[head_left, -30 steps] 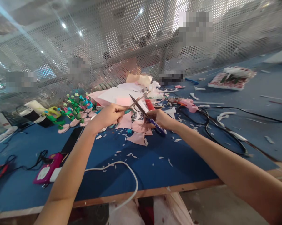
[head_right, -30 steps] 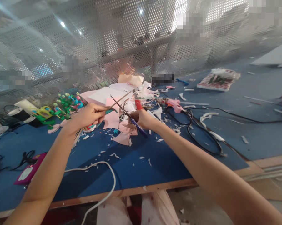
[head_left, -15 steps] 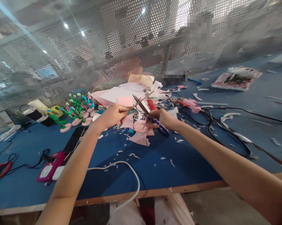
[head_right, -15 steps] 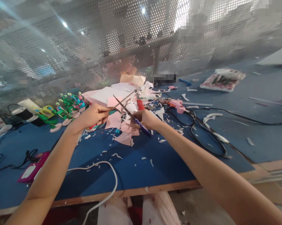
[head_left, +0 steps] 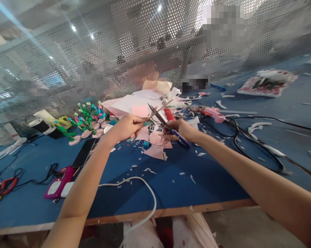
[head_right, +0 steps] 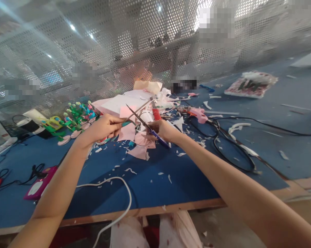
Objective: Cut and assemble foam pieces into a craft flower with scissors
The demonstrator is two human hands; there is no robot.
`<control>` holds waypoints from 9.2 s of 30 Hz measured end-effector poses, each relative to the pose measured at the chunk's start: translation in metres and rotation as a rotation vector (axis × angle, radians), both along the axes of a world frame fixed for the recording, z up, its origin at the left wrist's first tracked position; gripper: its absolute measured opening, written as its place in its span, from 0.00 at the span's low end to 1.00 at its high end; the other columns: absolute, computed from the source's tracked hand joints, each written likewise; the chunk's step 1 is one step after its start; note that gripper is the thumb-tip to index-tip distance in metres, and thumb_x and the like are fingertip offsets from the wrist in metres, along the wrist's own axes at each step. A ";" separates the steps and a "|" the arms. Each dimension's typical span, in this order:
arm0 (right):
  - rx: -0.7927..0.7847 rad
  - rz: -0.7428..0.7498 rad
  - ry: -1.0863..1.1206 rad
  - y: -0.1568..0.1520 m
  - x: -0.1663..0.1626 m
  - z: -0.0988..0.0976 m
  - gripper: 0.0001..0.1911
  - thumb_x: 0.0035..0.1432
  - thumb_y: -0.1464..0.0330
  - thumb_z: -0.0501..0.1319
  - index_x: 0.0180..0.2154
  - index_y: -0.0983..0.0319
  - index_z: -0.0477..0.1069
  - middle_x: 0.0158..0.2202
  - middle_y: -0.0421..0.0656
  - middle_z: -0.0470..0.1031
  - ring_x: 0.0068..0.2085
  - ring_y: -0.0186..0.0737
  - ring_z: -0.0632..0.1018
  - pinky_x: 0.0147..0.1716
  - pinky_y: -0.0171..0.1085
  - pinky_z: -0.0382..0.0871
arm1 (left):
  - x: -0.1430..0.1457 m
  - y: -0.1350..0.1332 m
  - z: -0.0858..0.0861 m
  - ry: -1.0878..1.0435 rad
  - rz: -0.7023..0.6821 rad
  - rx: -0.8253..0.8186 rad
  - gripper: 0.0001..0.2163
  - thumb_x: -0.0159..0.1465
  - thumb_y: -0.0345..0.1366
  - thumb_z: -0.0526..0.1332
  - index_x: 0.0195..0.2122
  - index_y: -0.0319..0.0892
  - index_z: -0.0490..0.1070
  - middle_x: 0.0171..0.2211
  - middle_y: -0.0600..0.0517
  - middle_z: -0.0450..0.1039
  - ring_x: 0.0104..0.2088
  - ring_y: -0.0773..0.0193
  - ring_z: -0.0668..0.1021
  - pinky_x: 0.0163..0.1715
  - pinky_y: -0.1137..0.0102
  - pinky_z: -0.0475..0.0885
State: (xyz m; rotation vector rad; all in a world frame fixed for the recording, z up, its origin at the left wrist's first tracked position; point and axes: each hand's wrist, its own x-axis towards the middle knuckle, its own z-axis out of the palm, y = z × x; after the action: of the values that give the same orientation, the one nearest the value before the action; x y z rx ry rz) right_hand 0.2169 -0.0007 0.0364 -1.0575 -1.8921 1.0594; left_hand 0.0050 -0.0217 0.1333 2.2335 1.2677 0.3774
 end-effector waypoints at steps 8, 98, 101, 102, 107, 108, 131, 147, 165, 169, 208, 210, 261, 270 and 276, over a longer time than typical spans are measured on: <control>0.075 0.172 0.025 0.005 0.004 -0.005 0.16 0.36 0.66 0.67 0.27 0.62 0.63 0.28 0.42 0.71 0.30 0.37 0.73 0.32 0.36 0.68 | 0.007 -0.001 -0.011 0.051 -0.070 0.002 0.18 0.58 0.27 0.50 0.48 0.40 0.70 0.14 0.57 0.62 0.15 0.75 0.62 0.18 0.77 0.57; 0.435 -0.099 -0.450 -0.016 -0.007 0.013 0.16 0.55 0.56 0.49 0.24 0.61 0.59 0.23 0.44 0.68 0.22 0.34 0.67 0.22 0.33 0.54 | 0.001 0.002 -0.006 0.032 -0.015 -0.023 0.16 0.61 0.33 0.51 0.47 0.37 0.70 0.16 0.56 0.65 0.13 0.76 0.62 0.16 0.78 0.58; 0.430 -0.110 -0.458 -0.016 -0.008 0.013 0.16 0.56 0.58 0.49 0.24 0.62 0.59 0.23 0.45 0.70 0.23 0.35 0.69 0.23 0.32 0.55 | 0.001 0.001 -0.005 0.034 -0.010 0.027 0.15 0.61 0.33 0.50 0.44 0.36 0.72 0.16 0.55 0.66 0.13 0.76 0.62 0.16 0.78 0.58; 0.437 -0.113 -0.462 -0.016 -0.008 0.013 0.16 0.56 0.58 0.48 0.24 0.62 0.59 0.24 0.45 0.70 0.23 0.35 0.69 0.23 0.33 0.55 | 0.001 0.001 -0.004 0.038 -0.014 0.041 0.14 0.60 0.32 0.50 0.43 0.36 0.72 0.16 0.55 0.66 0.13 0.76 0.63 0.16 0.78 0.58; 0.479 -0.113 -0.486 -0.014 -0.008 0.009 0.15 0.57 0.59 0.48 0.24 0.61 0.58 0.24 0.46 0.70 0.26 0.37 0.71 0.24 0.33 0.55 | 0.001 0.000 -0.003 0.053 -0.037 0.091 0.14 0.60 0.32 0.50 0.41 0.37 0.73 0.15 0.55 0.65 0.14 0.75 0.63 0.18 0.78 0.59; 0.484 -0.114 -0.488 -0.013 -0.009 0.008 0.15 0.57 0.59 0.48 0.24 0.61 0.58 0.24 0.46 0.70 0.26 0.37 0.72 0.24 0.33 0.55 | 0.002 0.000 -0.003 0.052 -0.038 0.094 0.14 0.60 0.32 0.50 0.42 0.37 0.73 0.15 0.55 0.65 0.14 0.75 0.63 0.18 0.78 0.59; 0.401 -0.070 -0.353 -0.018 -0.006 0.018 0.18 0.54 0.54 0.51 0.23 0.62 0.58 0.22 0.41 0.66 0.25 0.34 0.67 0.26 0.32 0.58 | 0.008 0.002 -0.010 0.023 -0.057 0.024 0.15 0.59 0.30 0.51 0.45 0.36 0.72 0.13 0.57 0.62 0.14 0.75 0.61 0.18 0.77 0.58; 0.398 -0.163 -0.474 -0.024 -0.014 0.024 0.07 0.52 0.69 0.50 0.23 0.63 0.61 0.23 0.46 0.71 0.24 0.35 0.71 0.25 0.31 0.59 | 0.012 0.000 -0.009 0.034 -0.046 0.009 0.15 0.59 0.30 0.51 0.44 0.34 0.72 0.13 0.56 0.62 0.15 0.75 0.61 0.18 0.78 0.57; 0.412 -0.270 -0.614 -0.023 -0.020 0.016 0.07 0.54 0.69 0.48 0.28 0.64 0.61 0.28 0.52 0.74 0.30 0.43 0.75 0.27 0.34 0.58 | 0.011 -0.001 -0.005 0.067 -0.050 0.107 0.14 0.61 0.31 0.49 0.39 0.35 0.73 0.16 0.55 0.65 0.17 0.73 0.66 0.23 0.76 0.61; 0.427 -0.269 -0.567 -0.020 -0.018 0.013 0.07 0.54 0.69 0.49 0.26 0.63 0.61 0.26 0.50 0.73 0.29 0.41 0.75 0.27 0.33 0.58 | 0.011 0.000 -0.007 0.089 -0.068 0.183 0.12 0.61 0.31 0.49 0.35 0.35 0.72 0.17 0.54 0.66 0.20 0.71 0.68 0.25 0.75 0.62; 0.329 -0.177 -0.503 -0.029 -0.016 0.022 0.12 0.52 0.61 0.52 0.24 0.61 0.58 0.19 0.41 0.65 0.22 0.34 0.66 0.22 0.32 0.52 | 0.005 0.007 -0.010 0.135 -0.107 0.048 0.13 0.60 0.32 0.50 0.40 0.35 0.72 0.17 0.55 0.66 0.19 0.71 0.65 0.24 0.75 0.61; 0.336 -0.170 -0.495 -0.028 -0.016 0.020 0.10 0.52 0.63 0.52 0.24 0.61 0.58 0.20 0.41 0.65 0.23 0.34 0.67 0.23 0.33 0.53 | 0.008 0.005 -0.009 0.134 -0.104 0.085 0.13 0.60 0.31 0.49 0.38 0.36 0.72 0.16 0.55 0.65 0.19 0.71 0.66 0.25 0.75 0.61; 0.382 -0.177 -0.416 -0.023 -0.017 0.016 0.07 0.51 0.65 0.52 0.24 0.61 0.57 0.21 0.43 0.68 0.24 0.35 0.69 0.24 0.32 0.56 | 0.010 0.005 -0.007 0.104 -0.074 0.190 0.15 0.60 0.28 0.49 0.43 0.36 0.72 0.25 0.50 0.73 0.28 0.68 0.73 0.33 0.74 0.66; 0.304 -0.110 -0.451 -0.027 -0.010 0.023 0.12 0.49 0.60 0.54 0.24 0.62 0.60 0.19 0.42 0.66 0.22 0.34 0.66 0.22 0.32 0.54 | 0.013 -0.002 -0.011 0.145 -0.102 0.086 0.17 0.58 0.25 0.50 0.45 0.39 0.72 0.26 0.51 0.75 0.28 0.69 0.73 0.33 0.75 0.66; 0.389 -0.165 -0.464 -0.023 -0.016 0.016 0.04 0.47 0.68 0.53 0.24 0.62 0.57 0.18 0.40 0.63 0.21 0.33 0.65 0.23 0.33 0.53 | 0.007 0.006 -0.009 0.121 -0.085 0.118 0.18 0.58 0.26 0.50 0.47 0.37 0.70 0.29 0.50 0.76 0.29 0.68 0.73 0.33 0.74 0.67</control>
State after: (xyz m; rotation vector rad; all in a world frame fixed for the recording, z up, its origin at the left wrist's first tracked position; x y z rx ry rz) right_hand 0.2013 -0.0237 0.0527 -1.2694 -2.2043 0.3415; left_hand 0.0123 -0.0162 0.1242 2.4339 1.2351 0.2953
